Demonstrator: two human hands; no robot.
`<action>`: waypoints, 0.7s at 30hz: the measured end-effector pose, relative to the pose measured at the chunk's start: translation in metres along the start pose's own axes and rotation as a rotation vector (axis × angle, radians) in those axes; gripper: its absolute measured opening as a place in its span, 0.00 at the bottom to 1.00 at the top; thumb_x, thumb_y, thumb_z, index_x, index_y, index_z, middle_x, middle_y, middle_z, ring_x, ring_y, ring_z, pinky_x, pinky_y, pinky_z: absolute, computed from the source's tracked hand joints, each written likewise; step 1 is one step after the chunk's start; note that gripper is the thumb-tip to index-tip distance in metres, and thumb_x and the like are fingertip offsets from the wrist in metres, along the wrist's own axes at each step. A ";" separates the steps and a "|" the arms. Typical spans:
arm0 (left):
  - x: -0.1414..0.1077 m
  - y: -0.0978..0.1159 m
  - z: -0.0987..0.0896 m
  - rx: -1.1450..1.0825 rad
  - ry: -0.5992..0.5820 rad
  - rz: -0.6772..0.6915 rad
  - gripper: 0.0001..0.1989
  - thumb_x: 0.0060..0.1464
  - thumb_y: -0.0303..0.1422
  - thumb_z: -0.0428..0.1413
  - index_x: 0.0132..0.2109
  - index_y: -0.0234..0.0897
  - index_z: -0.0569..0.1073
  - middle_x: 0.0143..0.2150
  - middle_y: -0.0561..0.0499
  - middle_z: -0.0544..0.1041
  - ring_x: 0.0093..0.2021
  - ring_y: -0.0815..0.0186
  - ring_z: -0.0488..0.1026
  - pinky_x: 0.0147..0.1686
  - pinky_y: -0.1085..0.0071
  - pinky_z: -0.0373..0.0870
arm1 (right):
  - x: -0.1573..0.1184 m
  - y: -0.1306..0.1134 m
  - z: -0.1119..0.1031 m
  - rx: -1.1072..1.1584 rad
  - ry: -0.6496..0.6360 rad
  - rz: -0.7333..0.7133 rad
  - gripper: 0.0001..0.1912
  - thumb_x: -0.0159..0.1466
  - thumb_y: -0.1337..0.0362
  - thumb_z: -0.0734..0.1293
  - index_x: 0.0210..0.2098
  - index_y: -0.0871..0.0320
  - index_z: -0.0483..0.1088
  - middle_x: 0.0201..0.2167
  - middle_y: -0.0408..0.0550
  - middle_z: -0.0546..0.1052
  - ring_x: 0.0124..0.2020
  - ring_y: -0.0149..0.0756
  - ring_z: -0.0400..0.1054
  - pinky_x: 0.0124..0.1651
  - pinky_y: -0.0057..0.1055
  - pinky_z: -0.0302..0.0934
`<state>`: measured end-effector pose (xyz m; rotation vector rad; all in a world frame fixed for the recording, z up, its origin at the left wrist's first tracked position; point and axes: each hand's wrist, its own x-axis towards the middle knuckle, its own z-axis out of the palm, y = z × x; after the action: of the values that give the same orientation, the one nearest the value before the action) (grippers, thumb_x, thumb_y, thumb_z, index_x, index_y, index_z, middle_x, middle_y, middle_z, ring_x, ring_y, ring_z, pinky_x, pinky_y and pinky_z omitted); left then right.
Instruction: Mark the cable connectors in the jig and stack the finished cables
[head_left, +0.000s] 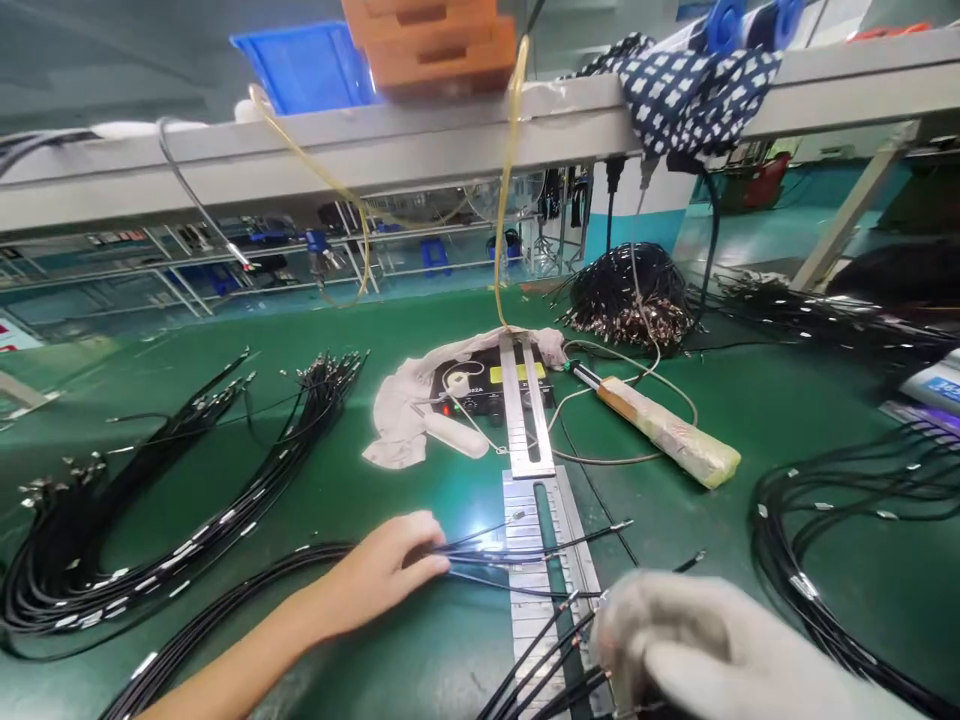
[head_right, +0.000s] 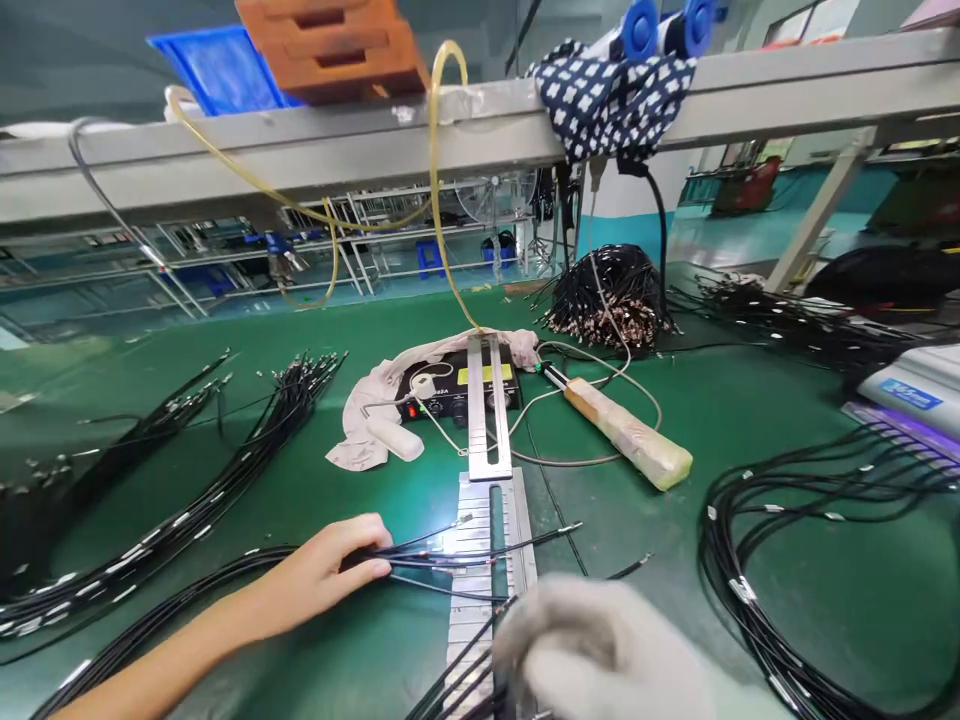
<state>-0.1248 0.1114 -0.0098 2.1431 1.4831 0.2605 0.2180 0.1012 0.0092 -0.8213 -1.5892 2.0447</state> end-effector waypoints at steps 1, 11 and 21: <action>-0.001 -0.001 0.003 0.044 0.047 0.037 0.11 0.65 0.39 0.49 0.48 0.39 0.71 0.46 0.49 0.74 0.45 0.60 0.69 0.46 0.67 0.64 | -0.001 0.006 -0.021 -0.236 0.169 -0.051 0.11 0.64 0.56 0.67 0.44 0.52 0.75 0.46 0.53 0.76 0.49 0.47 0.70 0.54 0.45 0.64; -0.011 -0.013 0.024 0.477 0.341 0.322 0.09 0.67 0.28 0.44 0.43 0.35 0.69 0.38 0.46 0.73 0.36 0.62 0.67 0.36 0.67 0.64 | 0.010 0.050 -0.097 -1.297 0.460 -0.398 0.08 0.65 0.56 0.66 0.35 0.51 0.76 0.44 0.50 0.76 0.47 0.44 0.70 0.50 0.41 0.65; -0.040 -0.020 -0.011 0.413 0.473 0.280 0.08 0.64 0.27 0.51 0.48 0.37 0.70 0.43 0.47 0.73 0.43 0.63 0.69 0.44 0.68 0.64 | 0.050 0.041 -0.083 -1.309 0.167 -0.414 0.12 0.72 0.57 0.60 0.44 0.53 0.74 0.36 0.47 0.77 0.39 0.40 0.68 0.45 0.39 0.62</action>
<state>-0.1614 0.0833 -0.0051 2.7693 1.5840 0.6478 0.2382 0.1823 -0.0547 -0.8596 -2.6295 0.4509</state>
